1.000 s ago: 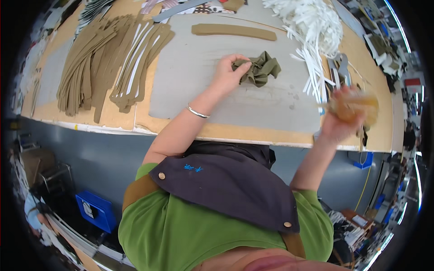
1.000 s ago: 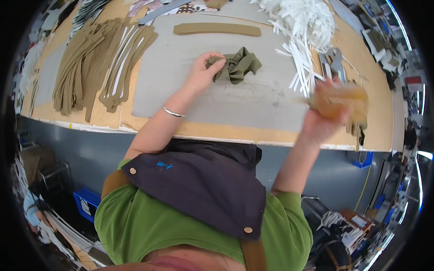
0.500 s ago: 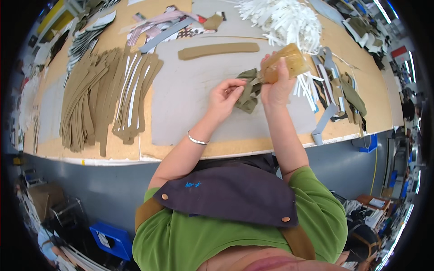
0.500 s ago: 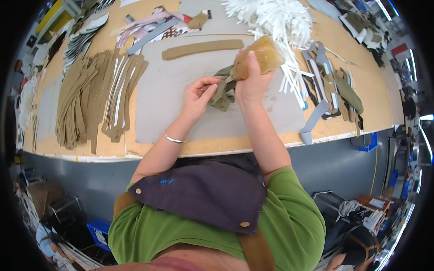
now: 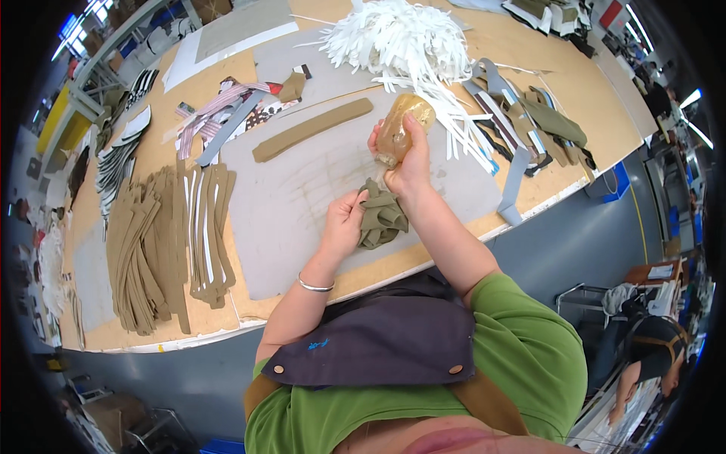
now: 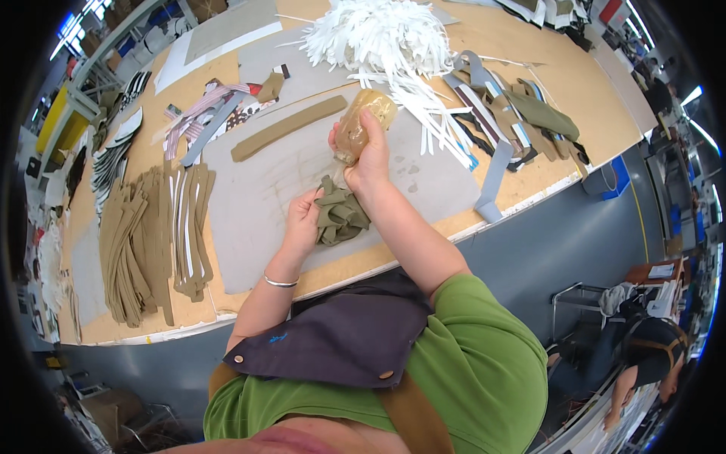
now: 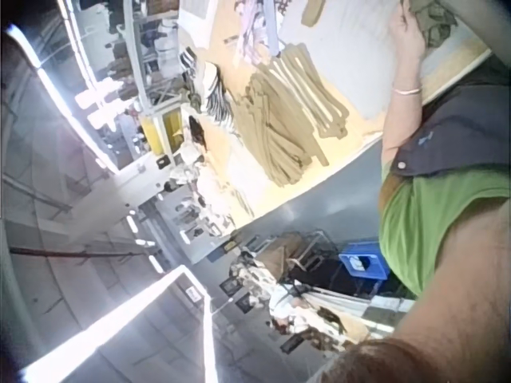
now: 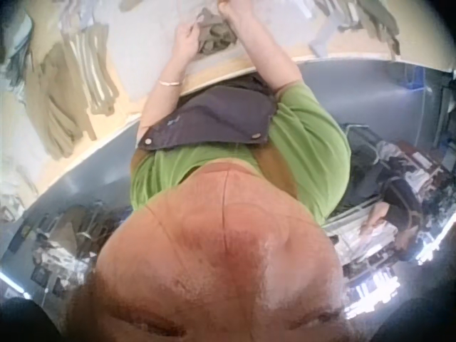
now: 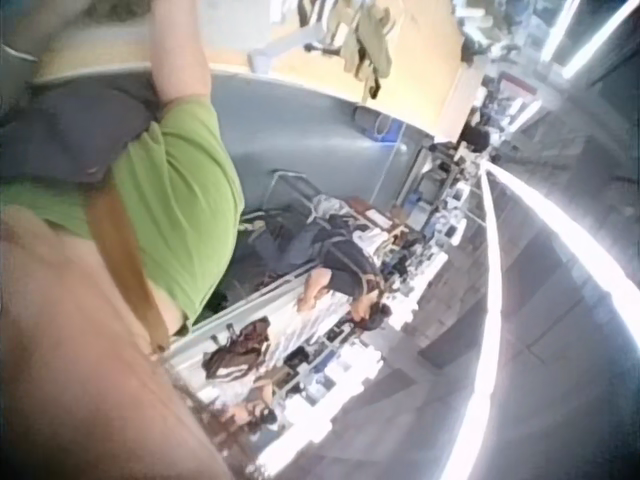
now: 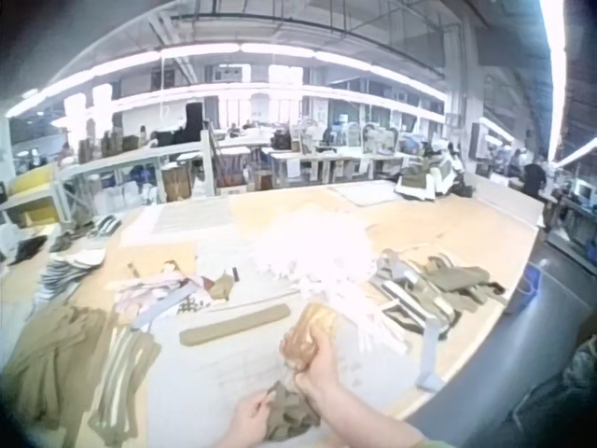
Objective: Applying adhesive and lining to pre-cut leather strap components.
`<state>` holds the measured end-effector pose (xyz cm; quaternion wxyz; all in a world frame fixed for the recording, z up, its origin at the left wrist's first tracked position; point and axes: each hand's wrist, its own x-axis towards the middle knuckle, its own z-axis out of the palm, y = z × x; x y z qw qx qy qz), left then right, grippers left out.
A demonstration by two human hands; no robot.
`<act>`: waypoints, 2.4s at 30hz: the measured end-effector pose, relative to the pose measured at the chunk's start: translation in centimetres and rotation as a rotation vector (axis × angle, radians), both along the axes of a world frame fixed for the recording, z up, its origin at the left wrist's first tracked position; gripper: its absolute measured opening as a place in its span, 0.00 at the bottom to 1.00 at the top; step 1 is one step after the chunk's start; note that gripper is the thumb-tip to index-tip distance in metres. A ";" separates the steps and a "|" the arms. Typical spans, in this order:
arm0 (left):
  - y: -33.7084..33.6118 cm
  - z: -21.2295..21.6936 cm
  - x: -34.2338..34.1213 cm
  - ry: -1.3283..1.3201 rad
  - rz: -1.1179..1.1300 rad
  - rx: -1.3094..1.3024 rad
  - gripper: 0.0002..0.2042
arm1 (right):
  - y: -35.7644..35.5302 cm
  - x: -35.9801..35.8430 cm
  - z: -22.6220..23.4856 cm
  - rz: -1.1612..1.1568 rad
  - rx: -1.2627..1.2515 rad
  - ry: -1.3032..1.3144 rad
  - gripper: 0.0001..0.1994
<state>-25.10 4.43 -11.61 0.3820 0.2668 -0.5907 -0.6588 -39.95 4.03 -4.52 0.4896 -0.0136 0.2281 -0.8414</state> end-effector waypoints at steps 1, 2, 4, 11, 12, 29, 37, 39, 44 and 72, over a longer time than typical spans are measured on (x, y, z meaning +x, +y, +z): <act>0.2 -0.1 -0.1 0.017 0.017 -0.058 0.14 | -0.1 0.1 0.0 0.026 0.005 -0.056 0.21; 0.3 0.0 -0.2 0.033 0.036 -0.117 0.14 | 0.0 0.0 0.2 0.021 -0.011 -0.001 0.20; 0.8 2.4 0.3 -0.154 0.017 -0.542 0.15 | 0.6 -0.6 0.3 0.019 -0.024 0.114 0.20; -5.3 6.8 3.8 -0.504 0.337 -1.178 0.10 | 5.9 -12.7 2.8 -0.028 0.463 1.060 0.25; -9.0 6.9 5.1 -0.610 0.440 -1.203 0.07 | 8.0 -14.5 3.2 0.016 0.639 1.395 0.28; -19.5 0.9 7.6 -0.968 0.379 -0.949 0.09 | 7.9 -14.3 1.3 -0.146 0.656 2.049 0.24; -20.5 0.7 6.7 -1.072 0.318 -0.699 0.07 | -2.4 -1.2 -2.5 0.772 0.140 1.476 0.12; -21.0 -0.2 7.0 -1.096 0.295 -0.758 0.07 | -4.2 1.3 -3.3 1.005 0.226 1.128 0.11; -13.8 7.7 3.1 -0.685 0.255 -0.876 0.06 | -8.2 2.7 -5.8 1.069 -0.046 -0.037 0.19; -13.5 0.6 7.1 -0.778 0.508 -0.472 0.08 | -5.4 -8.0 -7.9 0.012 0.673 1.882 0.16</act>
